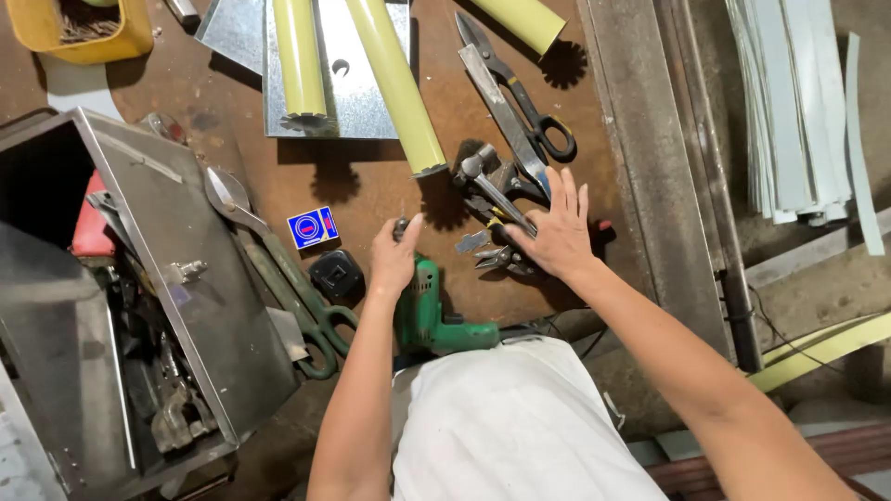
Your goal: The person picks up a power drill and fits a toothed hole-saw cutter to it, then holds a yellow plastic pipe against a metal plate on the workbench. They press the pipe end into the cutter and run the drill to trim the pipe end, then handle the pipe and a small block on the bench.
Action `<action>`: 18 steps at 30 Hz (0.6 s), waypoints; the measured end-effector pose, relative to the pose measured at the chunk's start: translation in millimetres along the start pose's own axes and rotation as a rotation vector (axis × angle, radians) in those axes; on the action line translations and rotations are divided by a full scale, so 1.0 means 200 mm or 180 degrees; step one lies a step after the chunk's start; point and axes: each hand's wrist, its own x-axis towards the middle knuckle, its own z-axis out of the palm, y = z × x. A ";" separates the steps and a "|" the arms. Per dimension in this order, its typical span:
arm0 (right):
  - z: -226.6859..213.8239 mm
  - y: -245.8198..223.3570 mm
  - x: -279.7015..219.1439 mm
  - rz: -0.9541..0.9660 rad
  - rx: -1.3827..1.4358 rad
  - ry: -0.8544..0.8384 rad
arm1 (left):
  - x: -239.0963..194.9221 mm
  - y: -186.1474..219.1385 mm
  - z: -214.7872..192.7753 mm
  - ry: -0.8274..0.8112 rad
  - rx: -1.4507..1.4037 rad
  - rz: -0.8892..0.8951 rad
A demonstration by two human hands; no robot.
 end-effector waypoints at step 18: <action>-0.28 -0.16 -0.13 -0.0151 0.1276 0.0232 | -0.32 0.59 0.10 -0.0678 -0.0001 -0.0392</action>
